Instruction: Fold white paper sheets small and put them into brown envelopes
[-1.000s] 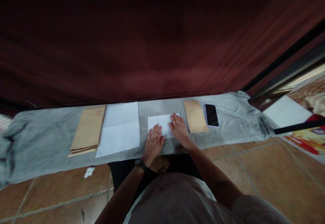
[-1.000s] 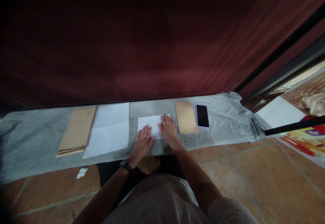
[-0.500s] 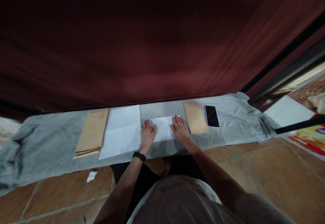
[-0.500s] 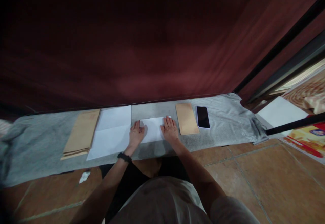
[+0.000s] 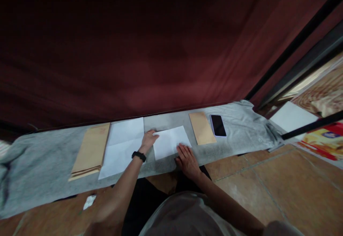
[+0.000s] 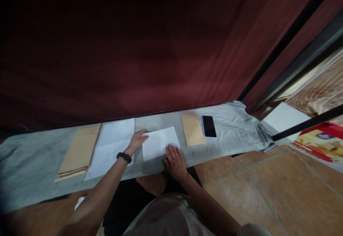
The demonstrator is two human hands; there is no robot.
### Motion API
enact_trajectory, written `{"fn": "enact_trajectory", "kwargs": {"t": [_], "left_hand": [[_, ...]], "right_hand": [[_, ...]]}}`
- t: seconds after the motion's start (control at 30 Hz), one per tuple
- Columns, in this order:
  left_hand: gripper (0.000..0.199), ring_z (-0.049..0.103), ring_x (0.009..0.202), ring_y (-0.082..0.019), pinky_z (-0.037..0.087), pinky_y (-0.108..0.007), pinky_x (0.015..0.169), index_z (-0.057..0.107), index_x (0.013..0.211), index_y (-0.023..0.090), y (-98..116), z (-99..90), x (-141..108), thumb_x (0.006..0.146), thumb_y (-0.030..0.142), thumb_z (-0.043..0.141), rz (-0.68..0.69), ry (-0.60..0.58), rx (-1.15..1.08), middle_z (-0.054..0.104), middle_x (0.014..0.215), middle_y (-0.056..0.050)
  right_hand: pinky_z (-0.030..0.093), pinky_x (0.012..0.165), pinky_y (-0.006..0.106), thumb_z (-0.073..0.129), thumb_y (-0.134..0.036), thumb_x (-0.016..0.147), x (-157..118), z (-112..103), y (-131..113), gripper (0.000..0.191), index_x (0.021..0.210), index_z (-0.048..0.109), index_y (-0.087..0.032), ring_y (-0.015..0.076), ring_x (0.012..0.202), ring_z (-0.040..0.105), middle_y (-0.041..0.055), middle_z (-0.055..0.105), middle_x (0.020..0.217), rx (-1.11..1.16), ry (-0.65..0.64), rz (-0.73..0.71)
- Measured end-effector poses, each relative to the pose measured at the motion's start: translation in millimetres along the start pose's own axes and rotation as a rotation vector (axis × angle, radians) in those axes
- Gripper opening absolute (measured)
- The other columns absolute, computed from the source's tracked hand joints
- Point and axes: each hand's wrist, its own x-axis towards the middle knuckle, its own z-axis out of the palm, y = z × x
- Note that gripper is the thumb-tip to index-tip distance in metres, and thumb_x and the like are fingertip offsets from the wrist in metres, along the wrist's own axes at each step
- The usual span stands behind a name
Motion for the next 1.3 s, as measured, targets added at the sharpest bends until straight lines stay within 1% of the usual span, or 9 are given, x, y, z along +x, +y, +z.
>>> {"fn": "enact_trajectory", "kwargs": {"t": [0.27,0.5,0.6,0.77,0.87,0.93,1.0,1.1,1.3], "left_hand": [[0.025,0.067,0.06,-0.017,0.053,-0.027,0.052,0.061,0.083,0.019,-21.1,11.1,-83.0,0.066,0.029,0.076,-0.319,0.149,-0.604,0.067,0.068,-0.001],[0.038,0.067,0.068,-0.012,0.054,-0.021,0.057,0.053,0.08,0.023,-40.7,44.1,-167.3,0.059,0.037,0.082,-0.404,0.363,-0.923,0.066,0.076,0.005],[0.04,0.069,0.072,-0.013,0.055,-0.022,0.06,0.056,0.083,0.023,-44.5,49.7,-180.5,0.057,0.034,0.085,-0.398,0.328,-1.01,0.068,0.081,0.004],[0.041,0.069,0.074,-0.016,0.055,-0.025,0.06,0.057,0.086,0.022,-43.7,55.6,-169.2,0.061,0.038,0.086,-0.388,0.295,-0.959,0.068,0.083,0.0],[0.037,0.07,0.086,-0.02,0.059,-0.031,0.07,0.059,0.097,0.021,-48.3,52.8,-171.0,0.076,0.046,0.076,-0.18,0.374,-0.722,0.068,0.095,-0.005],[0.037,0.067,0.109,-0.024,0.058,-0.04,0.091,0.059,0.113,0.021,-56.2,45.1,-180.1,0.088,0.046,0.066,0.071,0.414,-0.459,0.067,0.115,-0.01],[0.043,0.053,0.134,-0.028,0.047,-0.05,0.111,0.056,0.13,0.022,-66.9,34.5,-190.0,0.092,0.041,0.063,0.324,0.306,-0.164,0.057,0.14,-0.013],[0.05,0.038,0.147,-0.03,0.036,-0.055,0.12,0.051,0.141,0.026,-83.2,21.5,-194.0,0.093,0.031,0.063,0.591,0.043,0.15,0.044,0.157,-0.01],[0.035,0.059,0.13,-0.023,0.049,-0.045,0.112,0.064,0.124,0.024,-91.7,19.0,-160.7,0.096,0.016,0.045,0.63,0.03,0.216,0.065,0.137,-0.007]], "right_hand": [[0.033,0.122,0.047,0.05,-0.02,0.095,8.2,-2.1,-3.8,0.063,0.157,0.036,-0.018,0.0245,0.148,0.037,0.009,0.043,0.159,0.095,-0.028,-0.055],[0.03,0.123,0.052,0.052,-0.003,0.084,1.8,0.0,7.5,0.06,0.138,0.061,-0.026,0.0234,0.143,0.044,0.0035,0.056,0.15,0.167,-0.082,-0.145],[0.032,0.123,0.05,0.053,0.001,0.082,-0.5,-1.2,16.5,0.064,0.139,0.06,-0.025,0.0231,0.141,0.046,0.0039,0.055,0.15,0.165,-0.099,-0.145],[0.038,0.12,0.045,0.054,0.001,0.082,-1.9,-0.1,28.6,0.065,0.141,0.059,-0.026,0.0192,0.138,0.051,0.0032,0.058,0.148,0.237,-0.151,-0.196],[0.039,0.12,0.045,0.054,0.002,0.082,-3.3,-0.3,37.2,0.065,0.14,0.06,-0.027,0.0189,0.134,0.055,0.0029,0.062,0.143,0.278,-0.158,-0.176],[0.039,0.12,0.046,0.054,0.002,0.082,-5.2,-1.0,42.2,0.063,0.137,0.062,-0.027,0.0194,0.133,0.056,0.0035,0.063,0.142,0.309,-0.153,-0.168],[0.039,0.119,0.047,0.054,0.002,0.082,-7.4,-1.8,45.5,0.062,0.135,0.064,-0.027,0.0199,0.132,0.056,0.0039,0.064,0.141,0.341,-0.148,-0.17],[0.039,0.119,0.05,0.055,0.002,0.082,-8.7,-2.8,47.6,0.06,0.133,0.065,-0.029,0.0205,0.131,0.058,0.0039,0.065,0.14,0.378,-0.141,-0.168],[0.049,0.107,0.045,0.056,-0.009,0.092,3.6,-6.6,48.8,0.036,0.12,0.071,-0.026,0.0216,0.117,0.065,0.0056,0.073,0.124,0.443,-0.112,-0.112]]}}
